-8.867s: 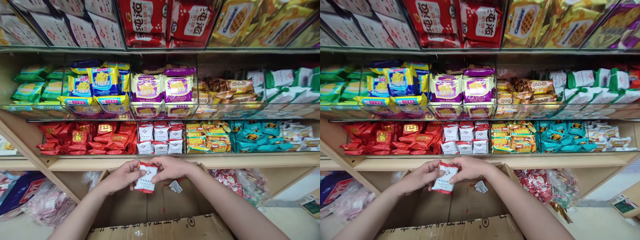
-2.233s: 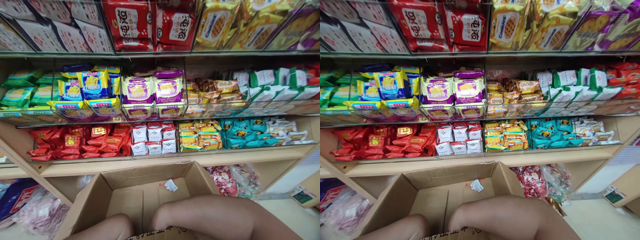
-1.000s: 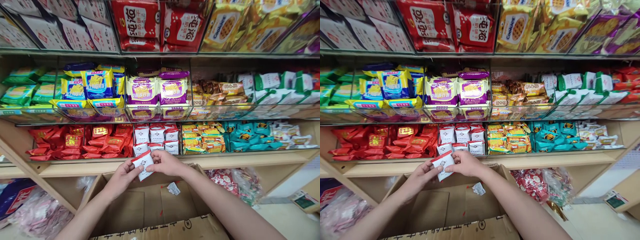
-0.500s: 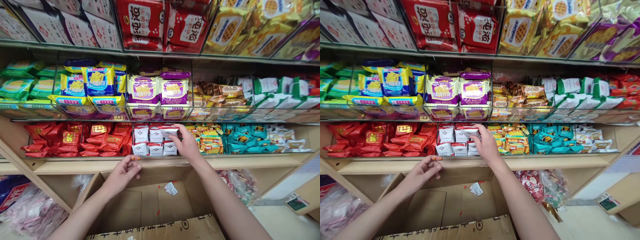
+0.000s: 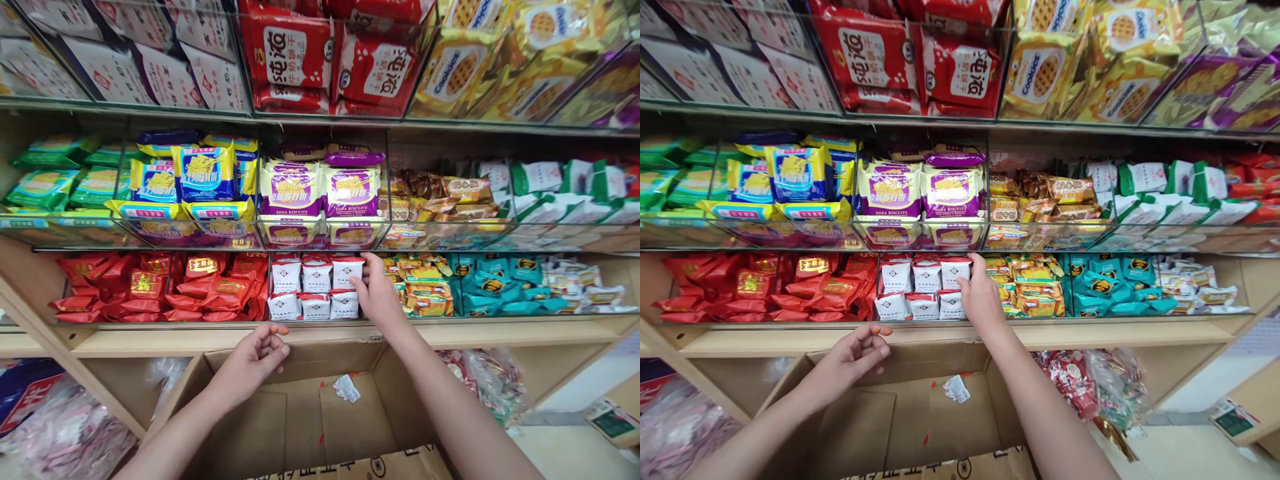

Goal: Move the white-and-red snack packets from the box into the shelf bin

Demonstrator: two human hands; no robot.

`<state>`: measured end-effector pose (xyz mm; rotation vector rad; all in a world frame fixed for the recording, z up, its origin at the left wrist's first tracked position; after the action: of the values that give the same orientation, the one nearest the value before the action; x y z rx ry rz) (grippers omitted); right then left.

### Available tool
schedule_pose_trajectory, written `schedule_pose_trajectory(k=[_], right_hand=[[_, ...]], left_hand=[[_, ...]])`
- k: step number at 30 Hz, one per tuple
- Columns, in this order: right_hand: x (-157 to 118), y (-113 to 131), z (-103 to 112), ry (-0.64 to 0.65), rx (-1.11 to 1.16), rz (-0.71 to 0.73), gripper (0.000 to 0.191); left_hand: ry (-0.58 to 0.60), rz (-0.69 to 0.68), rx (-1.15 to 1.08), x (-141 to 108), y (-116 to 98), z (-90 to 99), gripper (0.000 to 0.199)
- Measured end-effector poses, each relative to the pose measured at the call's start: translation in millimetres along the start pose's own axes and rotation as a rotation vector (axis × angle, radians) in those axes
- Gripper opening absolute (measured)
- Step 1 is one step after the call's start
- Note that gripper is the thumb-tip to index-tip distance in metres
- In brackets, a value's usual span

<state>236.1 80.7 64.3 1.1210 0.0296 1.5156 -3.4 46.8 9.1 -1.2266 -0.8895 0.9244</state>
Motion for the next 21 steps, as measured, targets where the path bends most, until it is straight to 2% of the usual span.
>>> schedule_pose_trajectory(k=[3,10,13,21], right_hand=[[-1,6,2,-0.035,-0.119,0.040,0.044],[-6,12,3,0.014,-0.383,0.045,0.037],[-7,14,6,-0.029,-0.368,0.054,0.038],[-3,13,-3,-0.068,-0.288,0.248,0.039]], left_hand=[[0.009,0.012,0.022,0,0,-1.0,0.029],[0.043,0.062,0.052,-4,1,-5.3,0.029],[0.052,0.063,0.064,-4,3,-5.1,0.027],[0.104,0.071,0.173,-4,5,-7.3,0.022]])
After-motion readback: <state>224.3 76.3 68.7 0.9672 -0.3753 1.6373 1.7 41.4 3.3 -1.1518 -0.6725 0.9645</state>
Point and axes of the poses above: each hand's wrist, its own x-axis towards the middle knuckle, its own z-axis out of the back of the hand, y = z × x, the point moved 3 cm from there along x, towards the middle knuckle, and after that the axes turned 3 degrees about -x, right-handed, at the moved point
